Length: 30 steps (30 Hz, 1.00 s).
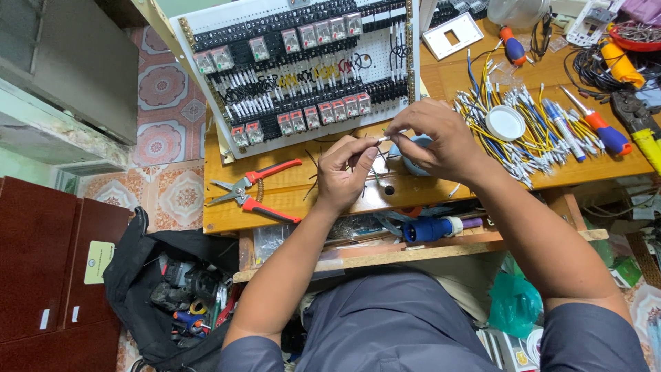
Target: The person strips wire insulation using pliers, inserts ferrules, and crimps them with a crimping tool. They then insert the prepared wires into terminals on an electrical panel and tighten the connections with a screwdriver. The person repeats this process for multiple wires throughout the clip.
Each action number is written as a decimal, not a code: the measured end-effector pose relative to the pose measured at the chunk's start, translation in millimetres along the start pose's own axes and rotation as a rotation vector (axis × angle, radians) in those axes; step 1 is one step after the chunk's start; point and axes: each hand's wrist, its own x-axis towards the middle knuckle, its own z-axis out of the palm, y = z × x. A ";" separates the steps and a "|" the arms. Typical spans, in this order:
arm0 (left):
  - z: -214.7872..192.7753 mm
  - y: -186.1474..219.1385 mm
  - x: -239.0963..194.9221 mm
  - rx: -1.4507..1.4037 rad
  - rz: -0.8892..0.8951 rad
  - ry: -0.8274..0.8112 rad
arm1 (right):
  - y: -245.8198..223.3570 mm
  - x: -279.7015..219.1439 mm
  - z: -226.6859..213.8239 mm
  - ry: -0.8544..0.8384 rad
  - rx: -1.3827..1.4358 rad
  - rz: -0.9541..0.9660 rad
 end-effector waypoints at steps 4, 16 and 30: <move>0.9 -0.7 0.2 -0.007 0.009 -0.007 | -3.3 0.5 -2.2 -0.006 0.013 0.005; 5.3 -4.8 -6.6 0.041 -0.045 -0.063 | 6.1 -7.5 -8.6 -0.037 -0.199 -0.116; -1.3 -5.7 -10.0 -0.167 -0.271 -0.297 | 0.4 -10.2 -4.8 -0.201 -0.219 -0.163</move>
